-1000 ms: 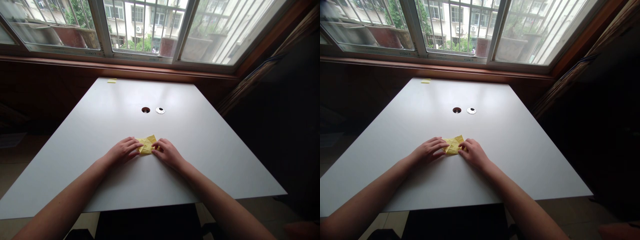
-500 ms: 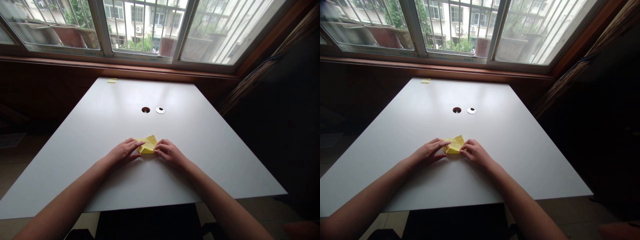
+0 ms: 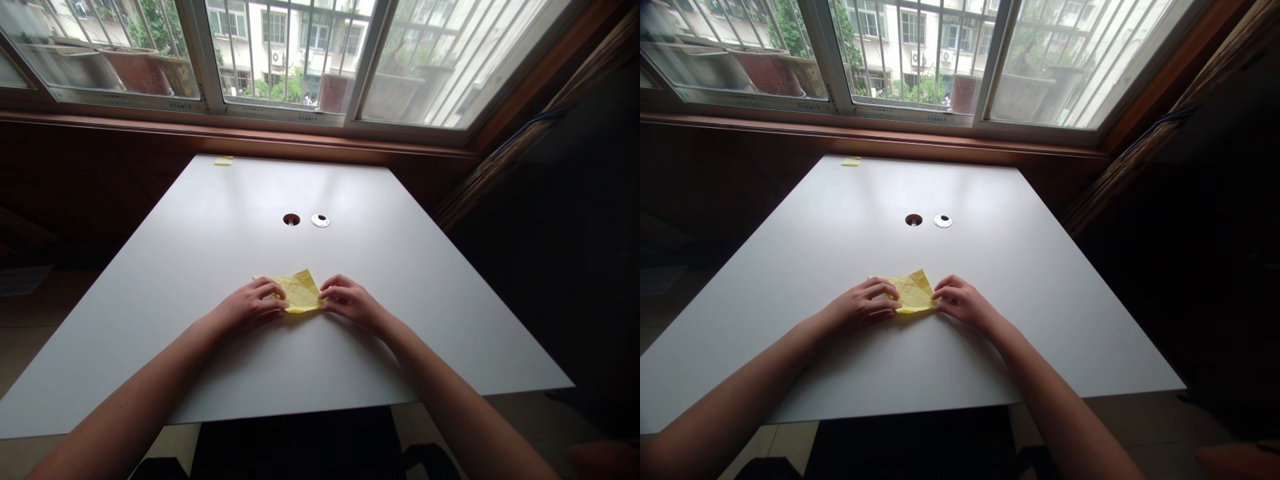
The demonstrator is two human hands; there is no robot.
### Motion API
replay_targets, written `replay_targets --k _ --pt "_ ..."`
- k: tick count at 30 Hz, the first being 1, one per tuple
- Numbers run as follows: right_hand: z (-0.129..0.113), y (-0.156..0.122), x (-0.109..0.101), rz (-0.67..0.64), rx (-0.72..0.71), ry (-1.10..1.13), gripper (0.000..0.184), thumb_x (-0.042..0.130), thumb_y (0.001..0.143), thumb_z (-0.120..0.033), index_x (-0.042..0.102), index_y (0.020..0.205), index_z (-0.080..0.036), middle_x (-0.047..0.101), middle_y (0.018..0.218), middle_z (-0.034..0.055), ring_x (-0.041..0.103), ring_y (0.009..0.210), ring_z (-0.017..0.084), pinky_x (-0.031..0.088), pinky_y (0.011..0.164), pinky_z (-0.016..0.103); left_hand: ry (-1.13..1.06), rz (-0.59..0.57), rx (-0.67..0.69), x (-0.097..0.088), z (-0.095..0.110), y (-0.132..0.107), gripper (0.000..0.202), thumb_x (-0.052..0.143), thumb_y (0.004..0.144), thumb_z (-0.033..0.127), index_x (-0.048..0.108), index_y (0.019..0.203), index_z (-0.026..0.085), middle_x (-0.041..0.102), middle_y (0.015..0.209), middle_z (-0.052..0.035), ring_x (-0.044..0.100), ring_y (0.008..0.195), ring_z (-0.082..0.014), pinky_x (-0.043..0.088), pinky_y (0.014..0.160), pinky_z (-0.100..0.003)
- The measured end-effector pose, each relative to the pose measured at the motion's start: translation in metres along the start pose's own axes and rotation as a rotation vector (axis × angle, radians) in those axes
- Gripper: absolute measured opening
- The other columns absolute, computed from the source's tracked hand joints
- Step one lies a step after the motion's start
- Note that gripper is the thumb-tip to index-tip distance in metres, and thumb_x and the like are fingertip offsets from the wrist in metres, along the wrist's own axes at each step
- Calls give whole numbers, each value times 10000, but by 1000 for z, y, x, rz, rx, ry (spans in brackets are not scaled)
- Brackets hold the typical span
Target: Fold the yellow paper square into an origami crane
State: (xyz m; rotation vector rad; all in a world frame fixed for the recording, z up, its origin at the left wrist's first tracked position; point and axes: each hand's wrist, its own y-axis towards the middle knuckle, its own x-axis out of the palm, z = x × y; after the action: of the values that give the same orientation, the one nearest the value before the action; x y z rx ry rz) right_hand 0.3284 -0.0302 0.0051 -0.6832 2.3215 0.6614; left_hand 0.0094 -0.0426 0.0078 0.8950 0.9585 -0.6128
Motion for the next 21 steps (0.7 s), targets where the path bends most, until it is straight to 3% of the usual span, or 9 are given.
replay_targets --k 4,10,14,21 --pt "7 -2 -5 9 -35 -21 147 656 914 -337 738 998 -249 641 1081 91 661 807 166 583 711 313 -26 12 18 2 -3 0 216 536 988 303 688 1132 246 659 1113 -92 571 1122 -210 503 988 -361" --pt "3 -3 -12 -61 -27 -6 304 681 897 -373 681 1175 -252 651 1050 90 656 765 157 587 714 311 -74 25 -9 2 -3 2 206 541 987 314 674 1119 226 674 1095 -88 587 1104 -196 496 1004 -350" --pt "-3 -1 -12 -39 -20 -21 236 643 924 -352 704 1124 -242 671 935 69 656 756 157 572 729 304 -87 18 -21 1 -2 2 193 534 991 294 667 1112 223 679 1102 -81 589 1104 -193 490 1004 -344" --pt "-11 2 -8 -41 43 62 223 631 924 -359 718 1086 -232 705 923 65 664 747 152 561 691 287 -99 8 -26 1 -1 2 193 531 994 291 658 1119 217 678 1115 -82 584 1107 -197 477 1014 -357"
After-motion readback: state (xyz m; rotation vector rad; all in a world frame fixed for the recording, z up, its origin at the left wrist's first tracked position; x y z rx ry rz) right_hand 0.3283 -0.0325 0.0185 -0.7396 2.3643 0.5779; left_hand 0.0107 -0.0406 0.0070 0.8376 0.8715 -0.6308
